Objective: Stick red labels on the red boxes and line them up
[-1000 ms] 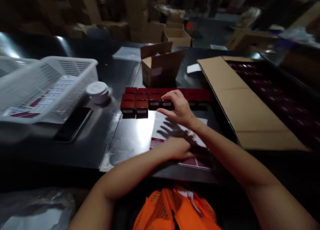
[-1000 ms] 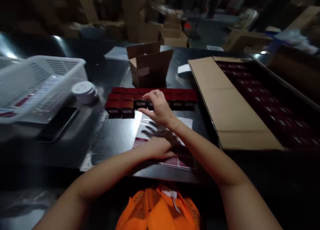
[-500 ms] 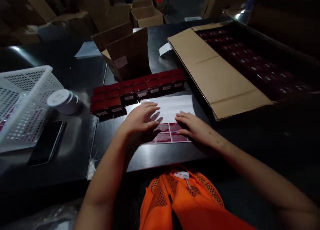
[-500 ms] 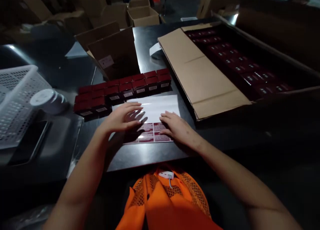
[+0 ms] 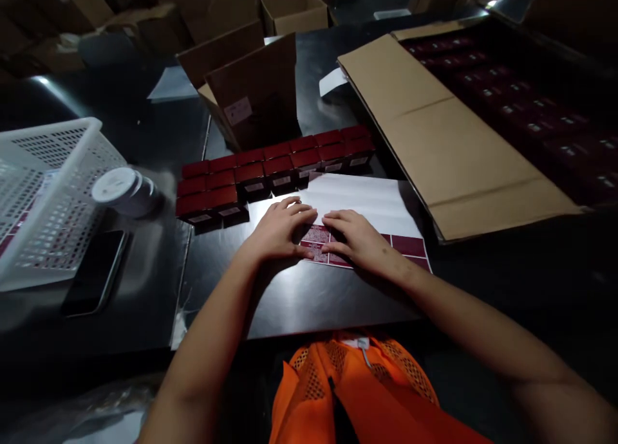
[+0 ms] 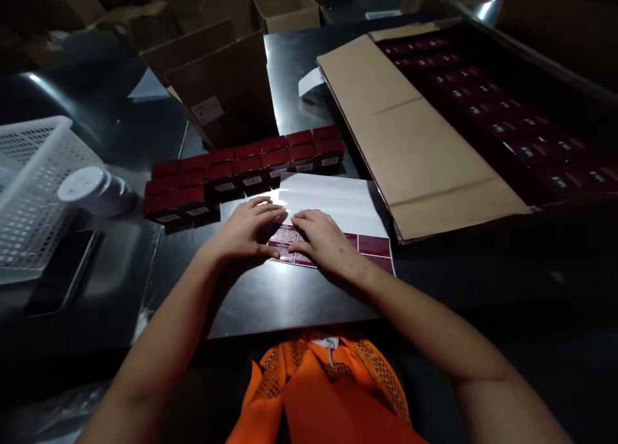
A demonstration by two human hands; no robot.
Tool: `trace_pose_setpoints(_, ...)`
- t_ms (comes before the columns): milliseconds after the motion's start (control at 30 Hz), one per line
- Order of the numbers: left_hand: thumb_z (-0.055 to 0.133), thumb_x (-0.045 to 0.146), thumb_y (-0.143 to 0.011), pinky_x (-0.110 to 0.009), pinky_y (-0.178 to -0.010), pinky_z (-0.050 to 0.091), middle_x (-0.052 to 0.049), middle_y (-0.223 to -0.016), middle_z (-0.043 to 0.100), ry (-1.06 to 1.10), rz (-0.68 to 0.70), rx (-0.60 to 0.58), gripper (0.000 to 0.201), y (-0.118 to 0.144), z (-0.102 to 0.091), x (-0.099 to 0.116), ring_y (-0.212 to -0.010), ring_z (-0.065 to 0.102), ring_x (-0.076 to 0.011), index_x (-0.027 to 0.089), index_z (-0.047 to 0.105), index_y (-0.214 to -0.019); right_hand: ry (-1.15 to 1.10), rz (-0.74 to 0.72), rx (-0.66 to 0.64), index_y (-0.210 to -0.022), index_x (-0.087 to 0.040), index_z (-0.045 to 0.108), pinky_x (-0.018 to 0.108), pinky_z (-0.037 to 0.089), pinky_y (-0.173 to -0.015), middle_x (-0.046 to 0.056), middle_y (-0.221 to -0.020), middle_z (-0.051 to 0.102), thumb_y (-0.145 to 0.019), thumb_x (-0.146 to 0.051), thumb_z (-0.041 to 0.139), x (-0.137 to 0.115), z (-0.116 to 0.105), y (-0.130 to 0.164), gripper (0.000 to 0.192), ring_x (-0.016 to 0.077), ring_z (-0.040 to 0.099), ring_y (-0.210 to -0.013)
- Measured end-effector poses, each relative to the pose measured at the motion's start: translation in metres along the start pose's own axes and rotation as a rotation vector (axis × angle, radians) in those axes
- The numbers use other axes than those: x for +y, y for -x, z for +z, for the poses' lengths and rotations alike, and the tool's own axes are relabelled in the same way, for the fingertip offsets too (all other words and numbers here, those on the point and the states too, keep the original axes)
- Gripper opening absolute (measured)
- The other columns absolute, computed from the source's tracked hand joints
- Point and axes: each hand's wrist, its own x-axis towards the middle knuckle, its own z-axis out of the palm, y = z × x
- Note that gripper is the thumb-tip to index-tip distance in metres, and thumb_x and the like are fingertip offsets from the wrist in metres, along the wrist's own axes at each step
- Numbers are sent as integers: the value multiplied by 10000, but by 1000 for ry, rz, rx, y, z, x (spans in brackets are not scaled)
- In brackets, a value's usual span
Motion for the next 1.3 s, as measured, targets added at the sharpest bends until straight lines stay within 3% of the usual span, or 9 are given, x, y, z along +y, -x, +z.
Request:
trace_pose_setpoints(200,800,710,-595,-522,-1073,401,-108,-1247,647,21,9,50,877,-5,4,4,-1214,498,-337,231,630,-1310,-82,42,100,-1103,-171,703,443,549,-875,92,-1027,701,-732,-216,889,4,-1,10,418,286,637,-975)
trace_pose_setpoints(367,830,655,-608,-558,-1165,306,-77,-1374,609,11,-16,53,764,-6,5,5,-1410,378,-362,266,668,-1245,7,71,264,-1159,-187,706,425,559,-814,86,-969,652,-760,-186,865,-4,5,22,429,271,626,-908)
trace_pose_setpoints(667,846,620,-613,-563,-1184,271,-55,-1467,550,1,-120,-16,794,-6,3,9,-1461,317,-370,281,628,-1297,33,58,358,-1087,-220,746,444,559,-857,87,-1027,710,-868,-174,758,-10,11,31,224,272,661,-953)
trace_pose_setpoints(900,839,621,-620,-558,-1197,268,-54,-1479,538,2,-107,-21,813,-7,4,8,-1465,311,-375,269,614,-1317,-66,13,418,-856,-217,749,444,508,-879,68,-977,700,-856,-139,753,-10,8,26,79,270,617,-994)
trace_pose_setpoints(1033,826,587,-650,-595,-1176,304,-81,-1478,536,-32,-102,-17,772,-6,6,8,-1449,342,-403,265,618,-1320,-95,-50,404,-882,-240,716,459,467,-967,12,-882,730,-897,-103,679,-24,-18,33,143,257,625,-1057)
trace_pose_setpoints(1100,816,609,-642,-607,-1170,311,-78,-1487,530,-40,-114,1,787,-7,9,5,-1450,343,-409,271,616,-1324,-147,-28,522,-894,-247,706,415,509,-932,9,-880,724,-928,-145,653,-28,-39,41,120,234,645,-1014)
trace_pose_setpoints(1167,809,626,-638,-600,-1180,301,-71,-1499,520,-46,-104,3,818,-7,11,4,-1461,329,-405,276,599,-1346,-159,43,684,-983,-263,704,391,545,-904,15,-935,713,-924,-218,684,-27,-69,51,77,220,660,-954)
trace_pose_setpoints(1267,795,637,-646,-573,-1197,287,-67,-1521,497,-63,-97,-15,851,-6,12,5,-1478,307,-391,264,574,-1378,-36,173,879,-1196,-277,665,432,540,-968,21,-924,691,-887,-303,733,-10,-131,66,317,235,665,-926)
trace_pose_setpoints(1300,790,637,-651,-565,-1199,285,-67,-1529,487,-70,-100,-24,854,-6,11,6,-1483,301,-388,258,569,-1384,61,218,932,-1199,-266,675,452,530,-985,32,-916,683,-893,-327,720,0,-155,69,315,249,660,-949)
